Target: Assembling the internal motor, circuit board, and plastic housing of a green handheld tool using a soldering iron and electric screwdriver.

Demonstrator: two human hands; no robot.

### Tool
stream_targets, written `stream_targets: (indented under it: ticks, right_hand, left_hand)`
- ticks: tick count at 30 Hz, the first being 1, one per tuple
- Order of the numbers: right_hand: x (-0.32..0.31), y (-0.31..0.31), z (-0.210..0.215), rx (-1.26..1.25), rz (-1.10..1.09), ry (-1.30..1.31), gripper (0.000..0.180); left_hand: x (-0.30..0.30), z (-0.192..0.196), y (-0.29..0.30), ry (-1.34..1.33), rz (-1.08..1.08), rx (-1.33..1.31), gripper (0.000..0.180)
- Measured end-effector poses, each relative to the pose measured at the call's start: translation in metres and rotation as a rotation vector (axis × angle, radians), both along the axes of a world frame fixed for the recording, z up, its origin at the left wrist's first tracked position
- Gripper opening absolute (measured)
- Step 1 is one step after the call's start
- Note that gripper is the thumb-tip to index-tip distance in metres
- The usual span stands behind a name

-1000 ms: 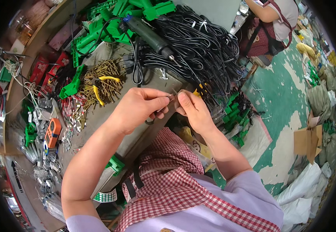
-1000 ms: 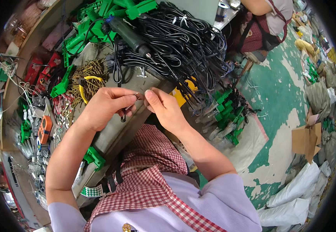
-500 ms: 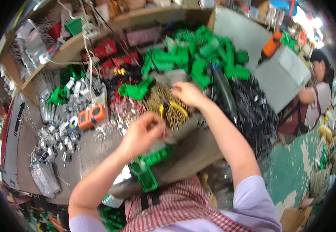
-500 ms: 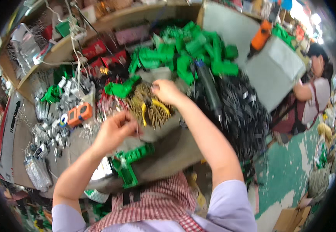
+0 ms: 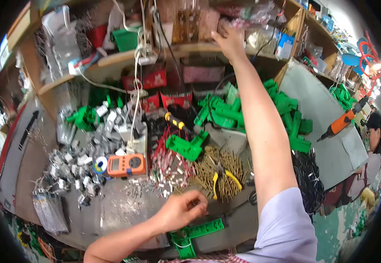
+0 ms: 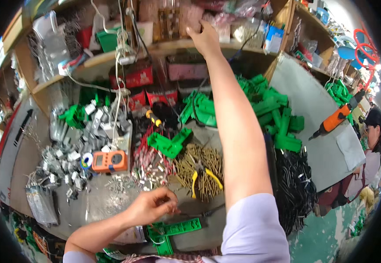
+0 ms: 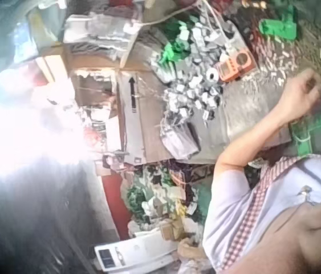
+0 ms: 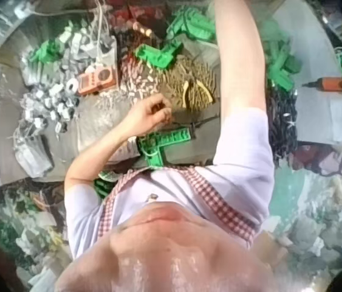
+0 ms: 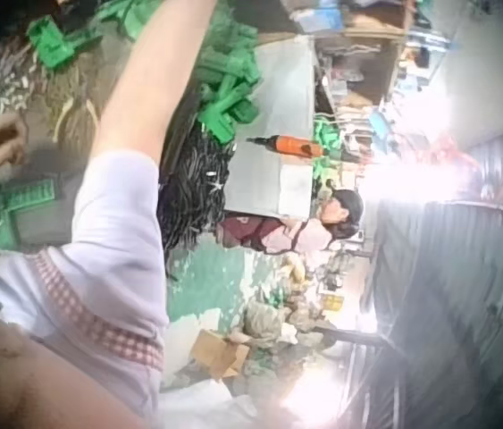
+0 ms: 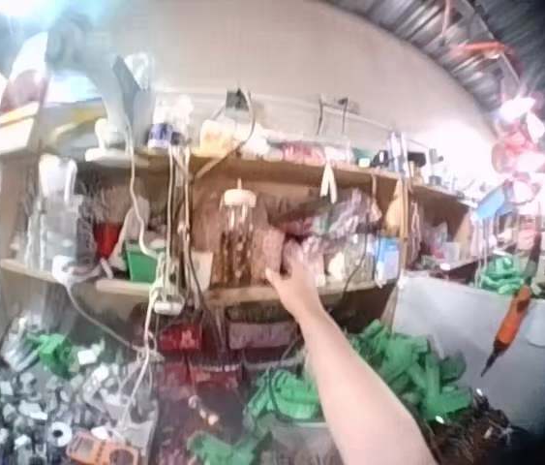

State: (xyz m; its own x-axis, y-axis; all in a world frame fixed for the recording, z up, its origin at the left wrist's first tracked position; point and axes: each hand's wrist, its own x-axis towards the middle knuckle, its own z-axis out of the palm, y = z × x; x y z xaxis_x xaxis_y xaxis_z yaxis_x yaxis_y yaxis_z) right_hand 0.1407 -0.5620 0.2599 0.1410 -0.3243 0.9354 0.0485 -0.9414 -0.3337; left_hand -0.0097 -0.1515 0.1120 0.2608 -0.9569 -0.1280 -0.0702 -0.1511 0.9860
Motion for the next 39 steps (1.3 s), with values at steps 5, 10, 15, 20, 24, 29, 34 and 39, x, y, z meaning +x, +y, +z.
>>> stream_targets:
  ticks: [5, 10, 15, 20, 24, 29, 34, 39]
  right_hand:
    - [-0.136, 0.150, -0.079, 0.567, 0.984, 0.748, 0.032]
    - [-0.223, 0.218, -0.152, 0.702, 1.228, 1.374, 0.042]
    - [-0.248, 0.251, -0.184, 1.412, 1.358, 0.760, 0.026]
    - [-0.256, 0.287, -0.176, 1.091, 1.189, 0.864, 0.019]
    - [-0.256, 0.300, -0.184, 0.826, 1.164, 0.885, 0.018]
    - [-0.271, 0.305, -0.183, 0.834, 0.925, 0.838, 0.008]
    - [-0.282, 0.296, -0.190, 0.419, 0.772, 0.997, 0.012]
    - [-0.272, 0.304, -0.199, 0.509, 0.893, 1.124, 0.016]
  left_hand:
    - [0.016, -0.015, 0.006, -0.086, 0.288, -0.107, 0.008]
    - [0.023, 0.002, 0.001, -0.575, 0.282, -0.373, 0.010]
    - [0.011, -0.005, 0.025, -0.869, 0.336, -0.390, 0.011]
    - [-0.006, -0.020, 0.054, -0.788, 0.457, -0.388, 0.011]
    - [-0.018, -0.032, 0.071, -0.738, 0.445, -0.382, 0.010]
    - [-0.034, -0.052, 0.083, -0.588, 0.649, -0.435, 0.008]
    - [-0.067, -0.051, 0.114, -1.088, 0.398, -0.107, 0.023]
    - [-0.072, -0.060, 0.113, -0.986, 0.405, -0.102, 0.025]
